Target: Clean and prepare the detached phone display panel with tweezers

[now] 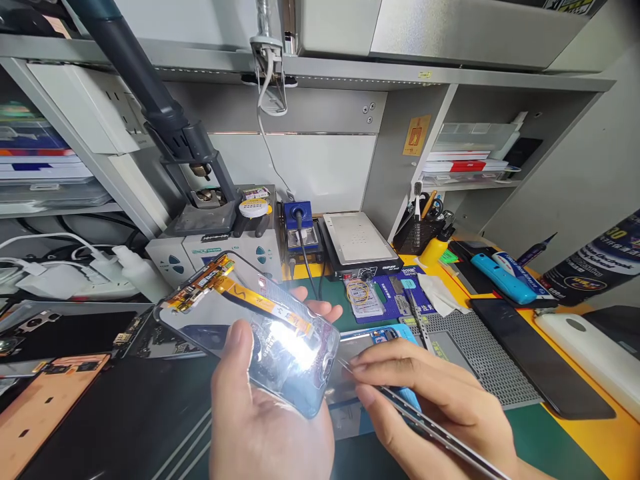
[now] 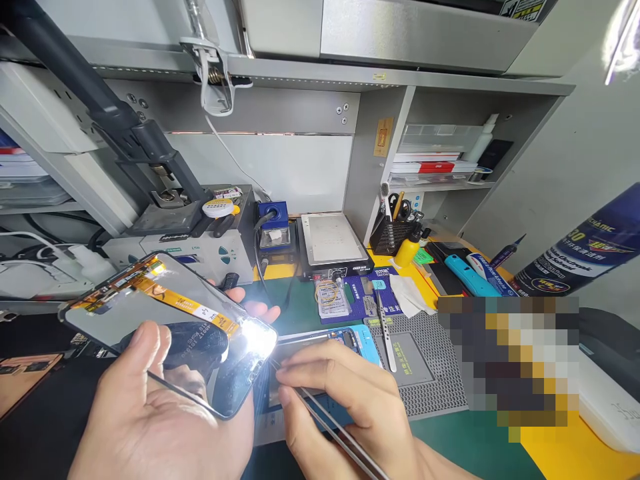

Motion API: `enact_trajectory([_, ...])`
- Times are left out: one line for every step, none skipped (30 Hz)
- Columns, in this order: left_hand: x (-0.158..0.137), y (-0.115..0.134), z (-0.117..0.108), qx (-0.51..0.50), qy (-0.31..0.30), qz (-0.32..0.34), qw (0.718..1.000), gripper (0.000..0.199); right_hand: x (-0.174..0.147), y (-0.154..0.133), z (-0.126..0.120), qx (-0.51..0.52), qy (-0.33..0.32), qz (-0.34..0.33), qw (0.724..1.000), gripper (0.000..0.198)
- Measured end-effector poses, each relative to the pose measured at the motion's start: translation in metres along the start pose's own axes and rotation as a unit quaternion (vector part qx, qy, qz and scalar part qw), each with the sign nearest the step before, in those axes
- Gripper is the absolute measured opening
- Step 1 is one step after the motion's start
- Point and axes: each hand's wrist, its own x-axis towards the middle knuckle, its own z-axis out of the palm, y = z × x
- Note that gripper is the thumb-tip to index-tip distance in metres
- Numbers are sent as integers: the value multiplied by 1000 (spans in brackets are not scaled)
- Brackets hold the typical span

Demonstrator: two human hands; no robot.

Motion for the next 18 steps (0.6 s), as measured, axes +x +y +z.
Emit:
enact_trajectory([0, 0, -1, -3, -1, 5, 1000, 19, 0, 0, 0, -2, -1, 0, 1000, 28])
enact_trajectory([1, -1, -2, -6, -3, 9, 1000, 19, 0, 0, -1, -3, -1, 0, 1000, 29])
enact_trajectory([1, -2, -3, -9, -6, 10, 1000, 19, 1, 1, -1, -3, -1, -2, 1000, 30])
enact_trajectory([1, -2, -3, -10, -8, 6, 1000, 19, 1, 1, -1, -3, 1, -7, 1000, 30])
enact_trajectory([2, -2, -3, -9, -11, 3, 1000, 20, 1, 1, -2, -2, 1, -9, 1000, 30])
enact_trajectory([2, -2, -2, -8, -13, -1, 1000, 21, 1, 2, -2, -1, 0, -9, 1000, 30])
enact_trajectory([2, -2, -2, -4, -13, -3, 1000, 22, 1, 2, -1, 0, -2, -8, 1000, 30])
enact_trajectory([2, -2, -1, 1, -11, -3, 1000, 22, 1, 2, -1, 2, -2, -5, 1000, 29])
enact_trajectory([2, -1, 0, 6, -8, 0, 1000, 22, 0, 2, -1, 5, -5, 0, 1000, 28])
enact_trajectory([2, -1, 1, 11, -5, 4, 1000, 23, 0, 1, 0, 7, -5, 2, 1000, 27])
enact_trajectory([2, 0, 2, 17, -2, 8, 1000, 23, 0, 1, 0, 10, -4, 5, 1000, 27])
enact_trajectory([2, 0, 3, 21, 1, 10, 1000, 22, 0, 1, 0, 11, -3, 6, 1000, 26])
enact_trajectory([2, 0, 4, 22, 4, 12, 1000, 22, 1, 0, 0, 12, -2, 8, 1000, 25])
enact_trajectory([2, 0, 4, 22, 7, 12, 1000, 22, 1, 0, 0, 12, -2, 8, 1000, 25])
enact_trajectory([2, 0, 4, 23, 10, 11, 1000, 22, 1, -1, 0, 11, -6, 10, 1000, 25])
enact_trajectory([1, 0, 3, 25, 12, 8, 1000, 22, 1, -1, 0, 11, -6, 8, 1000, 24])
enact_trajectory([1, 0, 3, 27, 13, 5, 1000, 22, 0, -1, 0, 12, -7, 8, 1000, 24])
enact_trajectory([1, 0, 3, 31, 15, 1, 999, 22, 0, 0, 0, 12, -7, 6, 1000, 24])
